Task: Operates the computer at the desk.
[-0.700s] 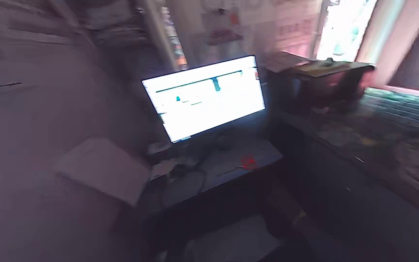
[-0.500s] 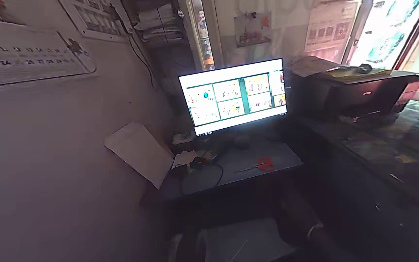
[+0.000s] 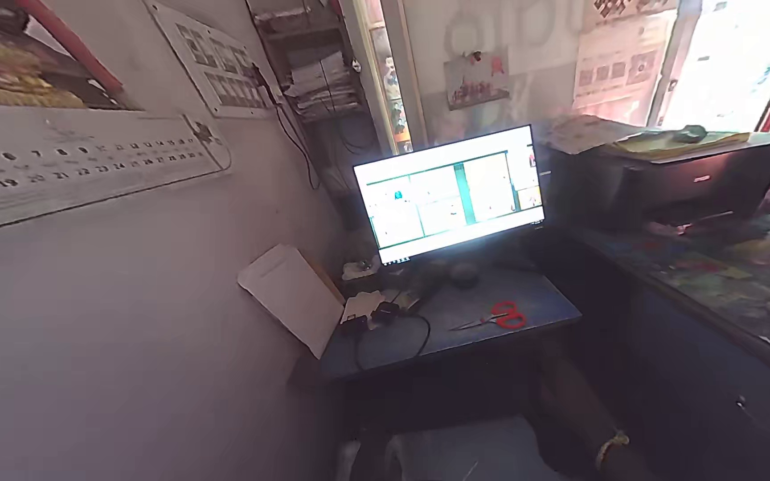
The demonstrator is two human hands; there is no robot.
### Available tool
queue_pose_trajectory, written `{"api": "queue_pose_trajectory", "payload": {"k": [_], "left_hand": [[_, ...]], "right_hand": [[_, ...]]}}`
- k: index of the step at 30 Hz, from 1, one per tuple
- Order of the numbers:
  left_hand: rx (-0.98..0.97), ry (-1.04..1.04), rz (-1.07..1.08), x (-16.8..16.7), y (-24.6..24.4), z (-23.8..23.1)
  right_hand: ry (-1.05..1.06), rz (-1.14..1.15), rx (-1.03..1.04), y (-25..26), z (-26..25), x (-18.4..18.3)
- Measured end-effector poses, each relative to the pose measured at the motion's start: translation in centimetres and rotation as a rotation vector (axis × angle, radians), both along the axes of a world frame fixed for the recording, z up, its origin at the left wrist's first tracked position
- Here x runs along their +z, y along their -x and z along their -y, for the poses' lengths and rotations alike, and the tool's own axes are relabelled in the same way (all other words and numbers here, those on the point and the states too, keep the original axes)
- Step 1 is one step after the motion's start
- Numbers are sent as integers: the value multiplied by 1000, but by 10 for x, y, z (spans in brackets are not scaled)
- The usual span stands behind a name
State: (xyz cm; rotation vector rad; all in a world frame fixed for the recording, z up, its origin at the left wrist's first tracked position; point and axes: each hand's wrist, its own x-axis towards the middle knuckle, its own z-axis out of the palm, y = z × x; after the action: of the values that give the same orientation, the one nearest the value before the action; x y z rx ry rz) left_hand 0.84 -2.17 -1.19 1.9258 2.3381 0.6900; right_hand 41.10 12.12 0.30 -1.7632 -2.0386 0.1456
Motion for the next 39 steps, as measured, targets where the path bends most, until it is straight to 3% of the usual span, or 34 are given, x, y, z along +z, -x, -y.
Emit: {"api": "queue_pose_trajectory", "payload": {"k": [6,10,22,25,28,30,34,36,39], "left_hand": [[-28,48,-78,-17,5,1],[19,23,-111,-5,-2,4],[6,-105,-46,-13,0,10],[-15,-13,20,-4,-2,10],[-12,73,-65,14,-6,1],[-45,-23,-138,32,-11,-2],[-165,-636,-299,96,7,-49],[-200,-864,-355,156,22,-83],[-224,-940,-412,256,50,-135]], "right_hand": [[76,-68,-84,3,13,17],[87,26,-63,-1,11,9],[-37,-25,-24,2,5,4],[64,-6,-65,3,7,9],[70,43,-57,6,9,14],[23,31,-35,3,6,10],[-1,-12,-50,6,3,9],[30,-55,-23,3,-4,7],[1,-72,51,2,-5,14]]}}
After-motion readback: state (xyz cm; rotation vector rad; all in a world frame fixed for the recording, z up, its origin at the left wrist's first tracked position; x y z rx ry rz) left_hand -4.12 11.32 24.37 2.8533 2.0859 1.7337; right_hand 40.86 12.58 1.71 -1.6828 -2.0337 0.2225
